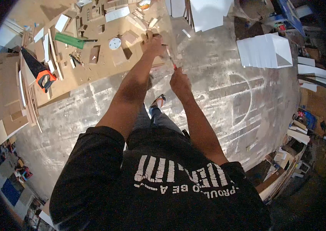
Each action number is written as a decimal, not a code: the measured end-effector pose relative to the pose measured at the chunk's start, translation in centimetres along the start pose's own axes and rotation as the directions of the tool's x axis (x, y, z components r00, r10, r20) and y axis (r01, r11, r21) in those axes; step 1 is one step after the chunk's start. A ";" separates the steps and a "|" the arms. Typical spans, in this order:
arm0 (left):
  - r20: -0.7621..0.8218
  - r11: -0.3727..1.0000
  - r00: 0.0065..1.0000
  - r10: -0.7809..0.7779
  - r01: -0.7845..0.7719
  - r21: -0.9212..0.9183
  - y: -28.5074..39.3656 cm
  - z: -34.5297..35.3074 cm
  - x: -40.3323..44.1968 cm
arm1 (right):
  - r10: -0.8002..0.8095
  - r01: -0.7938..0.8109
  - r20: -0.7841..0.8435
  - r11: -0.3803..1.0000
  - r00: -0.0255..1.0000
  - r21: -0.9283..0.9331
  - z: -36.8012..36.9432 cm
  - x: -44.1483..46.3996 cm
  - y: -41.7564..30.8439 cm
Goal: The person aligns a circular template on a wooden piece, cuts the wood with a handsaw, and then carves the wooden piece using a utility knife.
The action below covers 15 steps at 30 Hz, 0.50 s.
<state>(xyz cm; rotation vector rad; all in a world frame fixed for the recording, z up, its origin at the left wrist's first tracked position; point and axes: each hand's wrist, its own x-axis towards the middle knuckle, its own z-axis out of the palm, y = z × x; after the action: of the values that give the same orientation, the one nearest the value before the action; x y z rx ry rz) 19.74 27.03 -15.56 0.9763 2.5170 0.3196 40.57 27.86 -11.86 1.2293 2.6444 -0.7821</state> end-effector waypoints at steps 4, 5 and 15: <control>-0.058 1.000 0.998 -0.006 0.006 -0.002 1.2 -1.6 -1.2 | -0.021 0.020 0.036 0.999 0.999 0.032 -0.9 -0.4 1.0; -0.096 1.000 0.995 -0.016 0.016 -0.007 1.6 -2.4 -2.1 | -0.050 0.050 0.003 0.996 0.999 0.069 -1.1 -0.9 1.1; -0.310 0.957 0.942 0.127 -0.198 -0.210 2.1 -0.6 -4.6 | 0.175 -0.159 -0.023 0.934 0.984 0.319 -2.0 -7.5 5.8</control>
<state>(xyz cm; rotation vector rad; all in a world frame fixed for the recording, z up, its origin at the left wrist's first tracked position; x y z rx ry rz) 23.80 25.35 -12.90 1.1104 2.5770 0.8570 50.07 26.85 -10.08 1.5451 2.4749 -1.1940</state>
